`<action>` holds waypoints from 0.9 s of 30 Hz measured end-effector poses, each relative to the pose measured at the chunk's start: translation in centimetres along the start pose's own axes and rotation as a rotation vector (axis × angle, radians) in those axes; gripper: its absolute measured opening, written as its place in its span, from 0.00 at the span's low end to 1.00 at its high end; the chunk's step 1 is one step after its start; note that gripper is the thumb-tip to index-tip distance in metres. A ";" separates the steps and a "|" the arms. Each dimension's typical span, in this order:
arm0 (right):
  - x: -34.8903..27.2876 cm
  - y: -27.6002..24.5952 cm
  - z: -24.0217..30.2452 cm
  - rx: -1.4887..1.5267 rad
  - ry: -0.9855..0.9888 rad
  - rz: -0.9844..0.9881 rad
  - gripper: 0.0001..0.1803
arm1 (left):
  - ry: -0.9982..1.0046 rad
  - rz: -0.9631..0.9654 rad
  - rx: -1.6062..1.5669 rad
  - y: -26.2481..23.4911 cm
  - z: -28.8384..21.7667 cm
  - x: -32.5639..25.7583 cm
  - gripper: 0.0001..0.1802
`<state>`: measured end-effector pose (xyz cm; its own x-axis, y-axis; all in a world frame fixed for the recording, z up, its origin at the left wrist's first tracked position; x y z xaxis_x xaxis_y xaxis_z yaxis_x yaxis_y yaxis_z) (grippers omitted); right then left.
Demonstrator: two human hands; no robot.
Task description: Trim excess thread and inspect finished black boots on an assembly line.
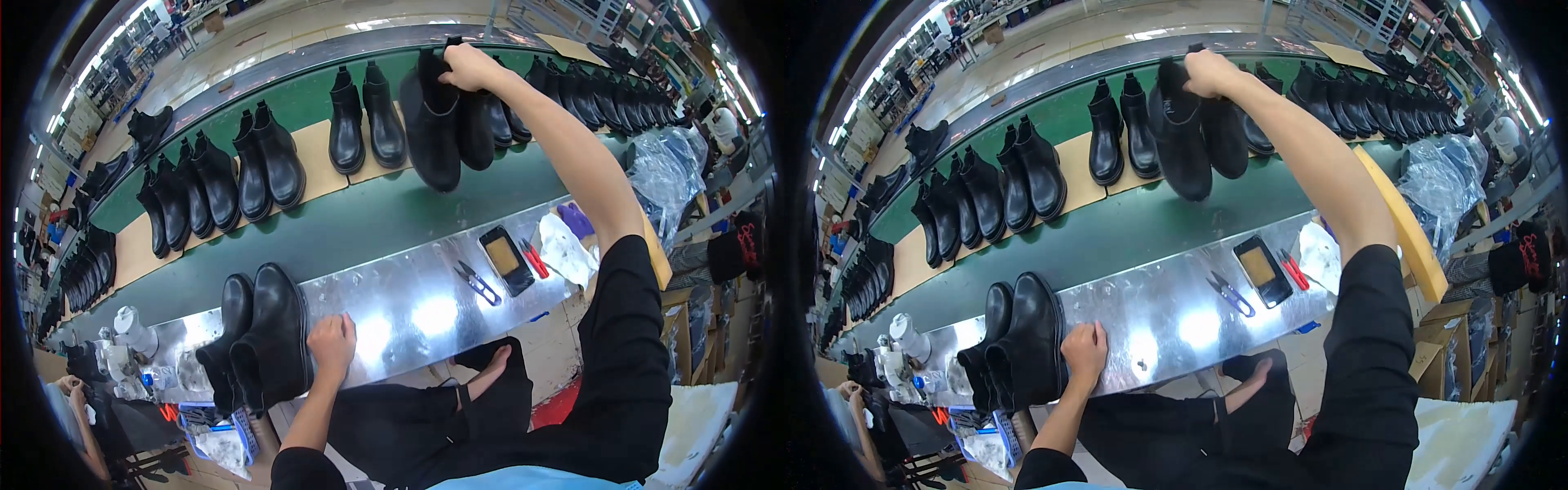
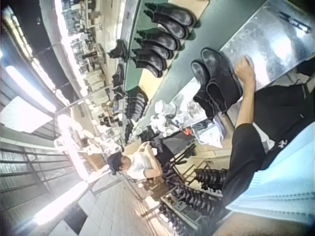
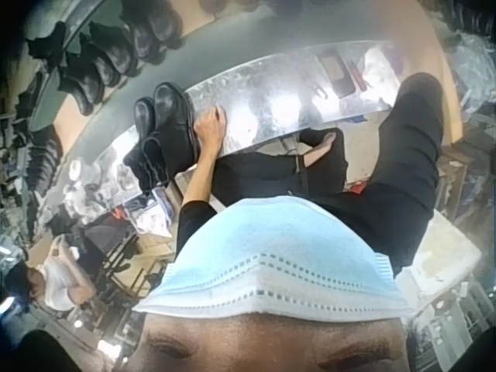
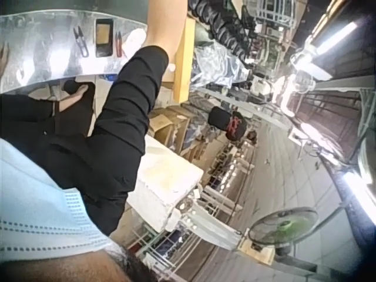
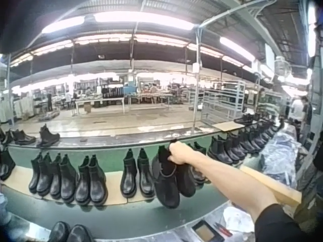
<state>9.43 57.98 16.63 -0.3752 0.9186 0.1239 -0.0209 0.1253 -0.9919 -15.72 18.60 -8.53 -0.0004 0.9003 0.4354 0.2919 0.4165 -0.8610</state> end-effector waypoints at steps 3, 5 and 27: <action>4.4 2.9 -2.9 0.072 0.176 0.135 0.16 | -0.015 0.017 -0.051 -0.1 0.3 0.2 0.17; 6.9 4.6 -4.0 0.069 0.241 0.175 0.14 | -0.022 0.048 -0.045 0.0 0.3 0.4 0.16; 10.4 15.7 -27.1 0.025 0.868 0.294 0.18 | -0.018 0.191 -0.031 1.7 0.3 1.5 0.13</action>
<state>30.32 79.62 3.13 0.4589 0.8727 -0.1668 -0.0589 -0.1574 -0.9858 -15.50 20.65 -9.39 0.0405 0.9648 0.2597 0.3180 0.2340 -0.9188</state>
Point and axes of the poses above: each hand's wrist, its own x-axis towards the middle knuckle, its own y-axis out of the palm, z = x × y, the point moved 8 cm from there along x, towards the middle knuckle, and after that the axes turned 4 degrees about y, right-handed, at the moved point
